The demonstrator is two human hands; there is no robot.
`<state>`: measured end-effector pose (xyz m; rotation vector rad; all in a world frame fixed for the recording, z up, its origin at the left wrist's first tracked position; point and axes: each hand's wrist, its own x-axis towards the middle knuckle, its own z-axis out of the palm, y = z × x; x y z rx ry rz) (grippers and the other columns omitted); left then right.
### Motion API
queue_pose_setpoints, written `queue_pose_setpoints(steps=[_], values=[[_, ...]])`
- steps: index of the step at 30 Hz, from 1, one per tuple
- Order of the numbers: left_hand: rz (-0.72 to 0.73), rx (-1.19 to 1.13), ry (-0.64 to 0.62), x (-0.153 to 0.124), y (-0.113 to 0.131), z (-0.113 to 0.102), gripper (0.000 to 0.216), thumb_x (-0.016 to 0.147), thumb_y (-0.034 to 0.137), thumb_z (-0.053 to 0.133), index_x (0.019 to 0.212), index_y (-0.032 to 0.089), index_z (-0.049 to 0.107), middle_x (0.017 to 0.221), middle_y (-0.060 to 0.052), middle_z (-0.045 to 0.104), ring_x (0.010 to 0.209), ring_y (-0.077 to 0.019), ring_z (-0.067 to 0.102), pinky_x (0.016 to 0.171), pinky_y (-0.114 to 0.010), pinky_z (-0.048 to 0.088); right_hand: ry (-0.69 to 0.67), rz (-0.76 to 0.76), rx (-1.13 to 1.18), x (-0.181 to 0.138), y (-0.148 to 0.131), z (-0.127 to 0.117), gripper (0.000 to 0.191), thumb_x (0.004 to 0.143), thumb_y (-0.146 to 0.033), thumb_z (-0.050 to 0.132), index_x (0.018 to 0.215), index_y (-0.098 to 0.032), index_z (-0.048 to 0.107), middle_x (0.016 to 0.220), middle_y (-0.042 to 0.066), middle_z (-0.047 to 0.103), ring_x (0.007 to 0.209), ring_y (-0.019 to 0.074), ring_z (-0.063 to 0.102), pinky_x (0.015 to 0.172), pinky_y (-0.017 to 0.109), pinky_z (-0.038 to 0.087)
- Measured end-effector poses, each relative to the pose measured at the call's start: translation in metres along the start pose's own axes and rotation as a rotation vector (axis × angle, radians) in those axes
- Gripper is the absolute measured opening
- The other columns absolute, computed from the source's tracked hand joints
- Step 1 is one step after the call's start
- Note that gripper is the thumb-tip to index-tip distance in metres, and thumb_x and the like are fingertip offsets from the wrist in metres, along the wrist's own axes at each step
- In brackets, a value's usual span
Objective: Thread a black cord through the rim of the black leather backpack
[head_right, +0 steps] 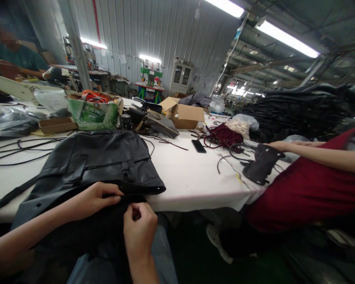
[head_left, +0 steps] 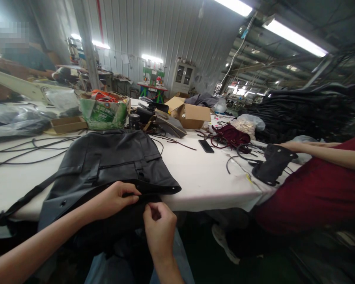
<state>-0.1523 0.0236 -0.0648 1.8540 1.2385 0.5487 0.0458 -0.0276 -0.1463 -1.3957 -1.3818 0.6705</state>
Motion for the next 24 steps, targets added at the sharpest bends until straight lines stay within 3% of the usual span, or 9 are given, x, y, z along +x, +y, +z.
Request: queue_pose_setpoints(steps=[6,11,14,17,21,24], values=[[0.049,0.001,0.005,-0.003,-0.003,0.000,0.030,0.097,0.040,0.066,0.104,0.019,0.087,0.099,-0.003,0.082,0.097,-0.0224,0.074,0.092,-0.029,0.051,0.000,-0.050,-0.013,0.006,-0.001,0.002,0.021,0.096,-0.025,0.066,0.078,-0.021,0.076,0.073,0.000,0.065,0.067,0.0176,0.059,0.065,0.030,0.041],[0.001,-0.020,-0.016,-0.005,-0.003,0.000,0.036,0.099,0.046,0.064,0.105,0.019,0.087,0.102,-0.003,0.085,0.101,-0.0253,0.075,0.091,-0.030,0.054,0.004,-0.158,0.007,0.010,-0.003,0.003,0.024,0.098,-0.022,0.063,0.080,-0.021,0.080,0.074,0.001,0.066,0.067,0.0170,0.059,0.063,0.029,0.041],[-0.036,0.033,0.002,-0.003,-0.002,0.003,0.034,0.093,0.034,0.065,0.114,0.020,0.088,0.113,-0.003,0.087,0.109,-0.0270,0.078,0.100,-0.032,0.054,0.003,-0.163,0.033,0.011,-0.004,0.000,0.024,0.096,-0.019,0.065,0.080,-0.021,0.082,0.073,0.001,0.067,0.066,0.0173,0.061,0.062,0.028,0.043],[-0.077,0.074,0.024,0.001,-0.001,0.009,0.036,0.085,0.027,0.063,0.109,0.019,0.089,0.112,-0.003,0.088,0.107,-0.0290,0.079,0.099,-0.034,0.056,-0.009,-0.107,0.060,0.011,-0.004,-0.001,0.024,0.095,-0.019,0.066,0.078,-0.021,0.083,0.072,0.001,0.068,0.066,0.0172,0.061,0.061,0.027,0.043],[-0.164,-0.064,0.093,0.005,-0.009,0.023,0.041,0.081,0.037,0.071,0.111,0.016,0.089,0.113,-0.006,0.088,0.111,-0.0349,0.080,0.102,-0.040,0.057,0.006,-0.057,0.090,0.009,0.000,0.004,0.023,0.095,-0.021,0.067,0.077,-0.021,0.083,0.074,0.002,0.071,0.069,0.0183,0.065,0.064,0.026,0.047],[-0.239,-0.248,0.213,0.004,-0.017,0.036,0.055,0.077,0.049,0.078,0.119,0.015,0.088,0.117,-0.008,0.087,0.117,-0.0382,0.078,0.107,-0.044,0.056,0.040,-0.050,0.121,0.009,0.006,0.010,0.022,0.094,-0.025,0.068,0.080,-0.022,0.085,0.077,0.004,0.074,0.072,0.0211,0.070,0.067,0.027,0.051]])
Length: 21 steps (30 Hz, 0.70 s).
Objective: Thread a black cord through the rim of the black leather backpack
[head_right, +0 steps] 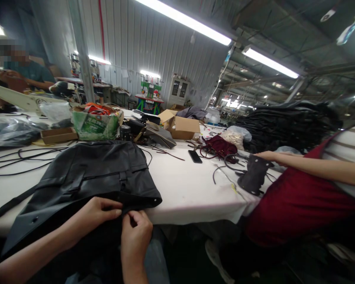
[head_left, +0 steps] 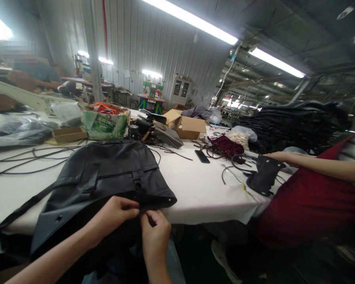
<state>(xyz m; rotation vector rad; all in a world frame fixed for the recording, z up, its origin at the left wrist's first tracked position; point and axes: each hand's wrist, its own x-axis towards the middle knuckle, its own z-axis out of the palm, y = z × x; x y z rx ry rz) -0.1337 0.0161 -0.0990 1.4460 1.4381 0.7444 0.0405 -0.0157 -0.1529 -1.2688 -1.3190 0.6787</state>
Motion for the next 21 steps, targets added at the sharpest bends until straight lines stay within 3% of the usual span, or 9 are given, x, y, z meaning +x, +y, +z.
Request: queue_pose_setpoints(steps=[3,8,13,18,21], values=[[-0.043,-0.109,0.081,-0.001,-0.005,0.009,0.057,0.073,0.052,0.080,0.115,0.015,0.089,0.113,-0.010,0.087,0.114,-0.0382,0.079,0.105,-0.044,0.056,0.015,0.004,0.004,0.002,0.007,0.003,0.024,0.093,-0.030,0.067,0.078,-0.024,0.084,0.076,0.004,0.075,0.072,0.0226,0.071,0.067,0.028,0.052],[0.053,-0.067,0.119,0.001,0.002,0.023,0.032,0.076,0.044,0.075,0.086,0.017,0.088,0.088,-0.005,0.085,0.094,-0.0328,0.077,0.083,-0.036,0.054,0.003,0.042,0.015,0.004,0.010,0.005,0.026,0.092,-0.035,0.065,0.075,-0.023,0.081,0.076,0.004,0.076,0.073,0.0238,0.071,0.069,0.029,0.053],[0.112,-0.159,0.197,-0.002,0.007,0.033,0.032,0.077,0.046,0.071,0.071,0.016,0.082,0.073,-0.005,0.075,0.082,-0.0285,0.069,0.074,-0.034,0.046,-0.069,0.122,0.003,0.002,0.001,0.004,0.024,0.094,-0.035,0.064,0.081,-0.022,0.079,0.075,0.004,0.077,0.070,0.0234,0.071,0.066,0.028,0.051],[0.106,-0.278,0.313,-0.008,0.009,0.035,0.048,0.081,0.063,0.072,0.090,0.017,0.079,0.096,-0.009,0.079,0.095,-0.0295,0.069,0.086,-0.034,0.051,-0.134,0.139,0.010,-0.007,-0.009,-0.006,0.010,0.090,-0.021,0.068,0.095,-0.022,0.077,0.084,0.004,0.079,0.078,0.0242,0.077,0.071,0.028,0.056],[0.111,-0.398,0.372,-0.013,0.014,0.037,0.056,0.087,0.073,0.073,0.100,0.018,0.073,0.087,-0.003,0.070,0.079,-0.0199,0.060,0.069,-0.027,0.047,-0.102,-0.006,-0.078,-0.013,-0.012,-0.018,0.016,0.090,-0.017,0.072,0.102,-0.025,0.078,0.089,0.004,0.079,0.080,0.0251,0.077,0.073,0.029,0.059]])
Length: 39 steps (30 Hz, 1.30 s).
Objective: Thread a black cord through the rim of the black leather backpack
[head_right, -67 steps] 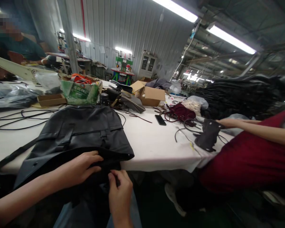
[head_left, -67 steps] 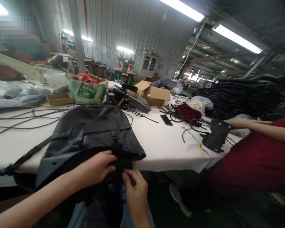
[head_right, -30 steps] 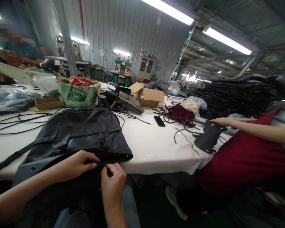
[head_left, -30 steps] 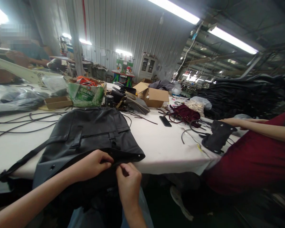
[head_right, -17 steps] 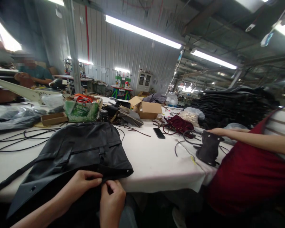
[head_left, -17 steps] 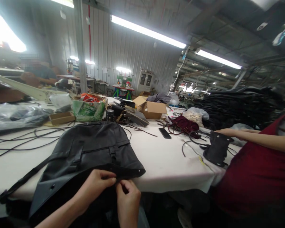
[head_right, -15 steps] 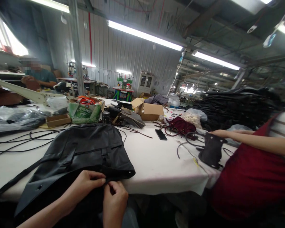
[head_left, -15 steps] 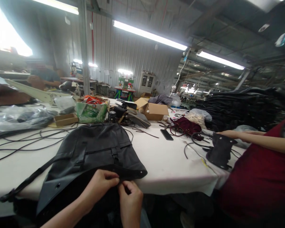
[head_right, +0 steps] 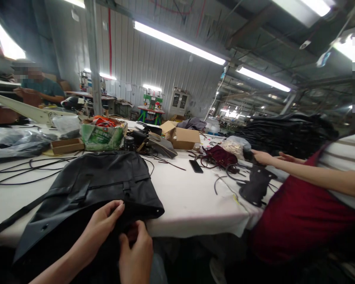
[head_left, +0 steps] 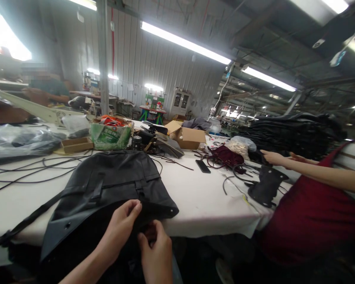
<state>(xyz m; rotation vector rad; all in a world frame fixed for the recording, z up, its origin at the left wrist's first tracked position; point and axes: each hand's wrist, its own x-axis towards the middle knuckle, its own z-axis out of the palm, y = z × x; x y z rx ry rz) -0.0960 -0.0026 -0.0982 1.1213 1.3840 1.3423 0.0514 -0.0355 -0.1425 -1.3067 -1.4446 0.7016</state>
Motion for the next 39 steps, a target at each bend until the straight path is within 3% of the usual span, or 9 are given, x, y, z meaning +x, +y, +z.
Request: queue_pose_setpoints(steps=[4,7,10,13,17,24,27,31,39], values=[[-0.028,-0.129,-0.083,-0.004,0.006,0.004,0.067,0.083,0.083,0.076,0.101,0.018,0.069,0.069,0.007,0.044,0.057,-0.0099,0.033,0.051,-0.021,0.026,0.114,-0.293,-0.083,0.009,-0.008,-0.012,0.023,0.108,-0.028,0.061,0.122,-0.028,0.079,0.111,0.010,0.079,0.102,0.0271,0.077,0.092,0.035,0.063],[-0.014,-0.201,-0.163,0.000,0.009,0.002,0.069,0.081,0.083,0.079,0.099,0.017,0.070,0.074,0.004,0.052,0.059,-0.0091,0.037,0.052,-0.020,0.032,-0.028,-0.365,-0.062,0.026,-0.017,-0.008,0.038,0.110,-0.025,0.058,0.144,-0.031,0.074,0.117,0.009,0.081,0.106,0.0264,0.078,0.095,0.035,0.064],[-0.002,-0.254,-0.201,0.004,0.010,-0.006,0.063,0.083,0.078,0.081,0.094,0.017,0.071,0.079,0.001,0.058,0.061,-0.0089,0.042,0.054,-0.020,0.036,-0.082,-0.284,-0.031,0.038,-0.024,0.000,0.034,0.105,-0.020,0.065,0.133,-0.030,0.082,0.107,0.008,0.082,0.096,0.0263,0.078,0.088,0.033,0.064],[0.002,-0.315,-0.231,0.003,0.007,-0.014,0.048,0.091,0.065,0.083,0.096,0.018,0.073,0.089,-0.001,0.064,0.075,-0.0120,0.055,0.067,-0.021,0.048,-0.146,-0.183,0.027,0.041,-0.029,0.005,0.028,0.099,-0.017,0.074,0.120,-0.030,0.086,0.102,0.005,0.082,0.092,0.0253,0.077,0.084,0.030,0.061],[-0.115,-0.418,-0.216,-0.003,-0.003,-0.016,0.057,0.090,0.059,0.088,0.132,0.022,0.078,0.105,-0.005,0.072,0.094,-0.0166,0.065,0.081,-0.023,0.055,-0.146,-0.129,0.071,0.040,-0.032,0.007,0.021,0.104,-0.025,0.070,0.092,-0.027,0.086,0.085,0.003,0.078,0.082,0.0227,0.072,0.076,0.028,0.057],[-0.172,-0.538,-0.247,0.002,-0.003,-0.017,0.063,0.087,0.051,0.093,0.140,0.019,0.078,0.132,-0.014,0.079,0.118,-0.0256,0.072,0.101,-0.030,0.058,-0.034,-0.135,0.162,0.036,-0.031,0.010,0.026,0.108,-0.044,0.064,0.099,-0.025,0.079,0.095,0.006,0.078,0.088,0.0231,0.075,0.080,0.029,0.059],[-0.168,-0.548,-0.232,-0.001,0.010,-0.019,0.064,0.088,0.052,0.091,0.141,0.020,0.077,0.143,-0.016,0.076,0.132,-0.0332,0.069,0.119,-0.043,0.052,-0.077,-0.137,0.148,0.036,-0.034,0.011,0.028,0.110,-0.047,0.061,0.101,-0.026,0.076,0.097,0.005,0.076,0.088,0.0223,0.074,0.080,0.029,0.058],[-0.126,-0.559,-0.204,-0.007,0.024,-0.018,0.061,0.093,0.057,0.085,0.145,0.025,0.075,0.158,-0.013,0.067,0.154,-0.0326,0.053,0.136,-0.046,0.032,-0.113,-0.161,0.142,0.038,-0.032,0.014,0.028,0.113,-0.046,0.056,0.103,-0.027,0.074,0.098,0.004,0.075,0.091,0.0218,0.073,0.084,0.030,0.057],[-0.116,-0.592,-0.204,-0.002,0.025,-0.015,0.064,0.092,0.057,0.086,0.146,0.025,0.074,0.161,-0.013,0.064,0.163,-0.0318,0.044,0.142,-0.048,0.021,0.003,-0.312,0.131,0.035,-0.035,0.023,0.022,0.115,-0.035,0.054,0.108,-0.028,0.074,0.102,0.005,0.074,0.094,0.0232,0.071,0.087,0.033,0.057]])
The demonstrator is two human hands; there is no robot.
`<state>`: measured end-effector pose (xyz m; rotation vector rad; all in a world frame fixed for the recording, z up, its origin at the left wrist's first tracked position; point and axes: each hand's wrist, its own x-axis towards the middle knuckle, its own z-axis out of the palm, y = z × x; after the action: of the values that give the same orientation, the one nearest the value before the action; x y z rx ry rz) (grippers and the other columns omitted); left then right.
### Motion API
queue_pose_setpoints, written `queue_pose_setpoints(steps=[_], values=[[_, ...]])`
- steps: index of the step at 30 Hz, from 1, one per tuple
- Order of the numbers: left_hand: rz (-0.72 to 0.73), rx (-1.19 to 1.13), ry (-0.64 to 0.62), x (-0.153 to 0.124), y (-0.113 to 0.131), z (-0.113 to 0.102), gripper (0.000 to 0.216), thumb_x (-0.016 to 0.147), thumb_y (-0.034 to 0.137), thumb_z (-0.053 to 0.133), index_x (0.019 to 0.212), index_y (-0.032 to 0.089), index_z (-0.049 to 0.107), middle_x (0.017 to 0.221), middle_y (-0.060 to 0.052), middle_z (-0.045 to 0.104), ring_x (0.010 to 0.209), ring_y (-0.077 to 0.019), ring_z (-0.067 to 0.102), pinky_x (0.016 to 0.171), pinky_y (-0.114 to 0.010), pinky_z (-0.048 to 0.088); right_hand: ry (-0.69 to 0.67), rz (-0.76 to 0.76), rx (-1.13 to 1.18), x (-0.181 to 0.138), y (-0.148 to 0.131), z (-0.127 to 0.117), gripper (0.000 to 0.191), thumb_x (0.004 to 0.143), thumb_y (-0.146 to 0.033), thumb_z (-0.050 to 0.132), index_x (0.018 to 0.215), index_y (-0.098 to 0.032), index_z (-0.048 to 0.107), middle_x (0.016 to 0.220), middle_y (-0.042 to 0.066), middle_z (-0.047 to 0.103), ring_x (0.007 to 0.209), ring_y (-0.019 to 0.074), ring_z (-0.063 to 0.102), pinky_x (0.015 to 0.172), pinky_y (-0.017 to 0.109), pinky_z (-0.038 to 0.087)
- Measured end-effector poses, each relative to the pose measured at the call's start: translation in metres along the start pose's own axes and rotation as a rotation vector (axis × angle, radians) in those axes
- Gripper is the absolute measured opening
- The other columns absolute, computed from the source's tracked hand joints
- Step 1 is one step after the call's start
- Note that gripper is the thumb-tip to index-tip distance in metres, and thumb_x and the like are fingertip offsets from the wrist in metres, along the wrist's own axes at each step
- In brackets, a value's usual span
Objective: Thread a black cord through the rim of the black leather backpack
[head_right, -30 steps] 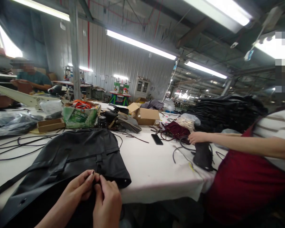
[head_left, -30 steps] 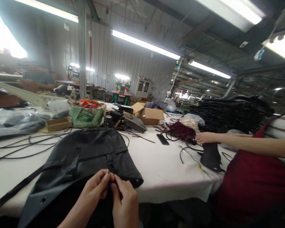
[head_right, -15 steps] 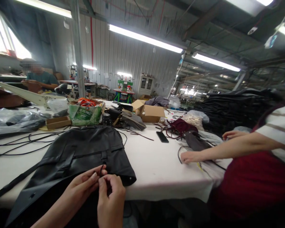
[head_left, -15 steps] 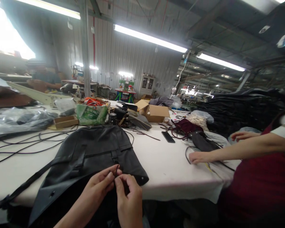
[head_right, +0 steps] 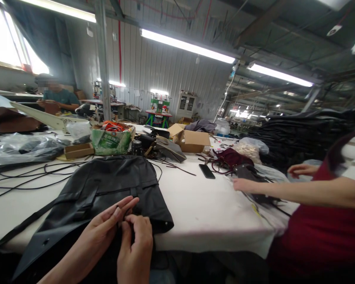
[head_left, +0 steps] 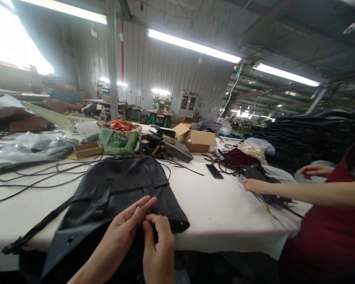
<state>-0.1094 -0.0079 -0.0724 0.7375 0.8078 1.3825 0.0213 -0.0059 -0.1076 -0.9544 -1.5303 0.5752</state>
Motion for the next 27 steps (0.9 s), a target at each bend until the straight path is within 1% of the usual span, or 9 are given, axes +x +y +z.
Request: queue_pose_setpoints(steps=[3,5,10,14,17,21,24,25,27], values=[[-0.027,-0.062,0.016,0.001,-0.005,-0.005,0.067,0.089,0.056,0.090,0.146,0.025,0.075,0.161,-0.013,0.064,0.162,-0.0323,0.045,0.141,-0.047,0.024,-0.022,0.003,0.003,0.000,-0.003,0.004,0.023,0.115,-0.032,0.053,0.111,-0.028,0.075,0.104,0.005,0.075,0.097,0.0242,0.070,0.088,0.035,0.057],[-0.037,-0.075,0.015,0.000,-0.007,-0.007,0.067,0.088,0.057,0.090,0.145,0.025,0.075,0.161,-0.013,0.064,0.162,-0.0319,0.045,0.141,-0.046,0.025,-0.022,0.001,-0.001,0.000,-0.001,0.006,0.021,0.114,-0.031,0.056,0.110,-0.028,0.076,0.104,0.005,0.076,0.097,0.0246,0.071,0.088,0.035,0.057],[-0.007,-0.076,-0.006,0.003,-0.012,-0.011,0.064,0.088,0.058,0.090,0.142,0.029,0.078,0.163,-0.012,0.062,0.162,-0.0327,0.045,0.141,-0.047,0.021,0.008,-0.049,-0.061,-0.001,0.007,0.010,0.018,0.110,-0.027,0.065,0.109,-0.031,0.083,0.097,0.005,0.079,0.092,0.0267,0.071,0.086,0.037,0.056],[0.013,-0.122,-0.016,0.014,-0.018,-0.019,0.058,0.083,0.056,0.094,0.133,0.028,0.084,0.157,-0.013,0.068,0.163,-0.0352,0.043,0.142,-0.050,0.018,-0.018,-0.074,-0.136,-0.001,0.008,0.014,0.019,0.105,-0.022,0.071,0.109,-0.032,0.086,0.093,0.004,0.079,0.088,0.0270,0.070,0.083,0.038,0.054],[0.046,-0.108,-0.022,0.018,-0.022,-0.022,0.052,0.089,0.054,0.089,0.132,0.025,0.084,0.160,-0.013,0.065,0.164,-0.0352,0.042,0.142,-0.049,0.016,-0.044,-0.088,-0.215,0.000,0.005,0.017,0.015,0.104,-0.021,0.073,0.102,-0.029,0.086,0.090,0.004,0.078,0.085,0.0272,0.069,0.081,0.038,0.052],[0.051,-0.089,-0.040,0.013,-0.019,-0.021,0.050,0.095,0.054,0.083,0.137,0.025,0.082,0.164,-0.013,0.061,0.163,-0.0341,0.043,0.142,-0.049,0.019,-0.017,-0.105,-0.237,0.004,-0.002,0.017,0.020,0.107,-0.022,0.065,0.101,-0.026,0.083,0.091,0.007,0.077,0.085,0.0275,0.069,0.081,0.038,0.053],[0.055,0.002,-0.050,0.006,-0.009,-0.018,0.057,0.093,0.051,0.086,0.145,0.029,0.076,0.164,-0.012,0.061,0.159,-0.0338,0.050,0.140,-0.051,0.026,0.018,-0.096,-0.165,0.009,-0.006,0.010,0.019,0.109,-0.023,0.063,0.101,-0.025,0.081,0.095,0.008,0.078,0.090,0.0273,0.071,0.084,0.038,0.057],[0.061,0.070,-0.049,0.004,-0.004,-0.017,0.061,0.091,0.051,0.089,0.146,0.029,0.075,0.163,-0.012,0.063,0.157,-0.0343,0.052,0.139,-0.052,0.028,0.023,-0.097,-0.138,0.011,-0.007,0.008,0.020,0.109,-0.023,0.063,0.101,-0.025,0.080,0.096,0.008,0.078,0.091,0.0268,0.072,0.085,0.037,0.058],[0.069,0.232,-0.036,0.000,0.005,-0.015,0.066,0.085,0.054,0.093,0.143,0.028,0.078,0.154,-0.013,0.070,0.152,-0.0371,0.058,0.138,-0.055,0.030,0.030,-0.107,-0.099,0.012,-0.008,0.005,0.020,0.109,-0.024,0.063,0.101,-0.024,0.080,0.096,0.007,0.079,0.091,0.0259,0.073,0.086,0.036,0.060]])
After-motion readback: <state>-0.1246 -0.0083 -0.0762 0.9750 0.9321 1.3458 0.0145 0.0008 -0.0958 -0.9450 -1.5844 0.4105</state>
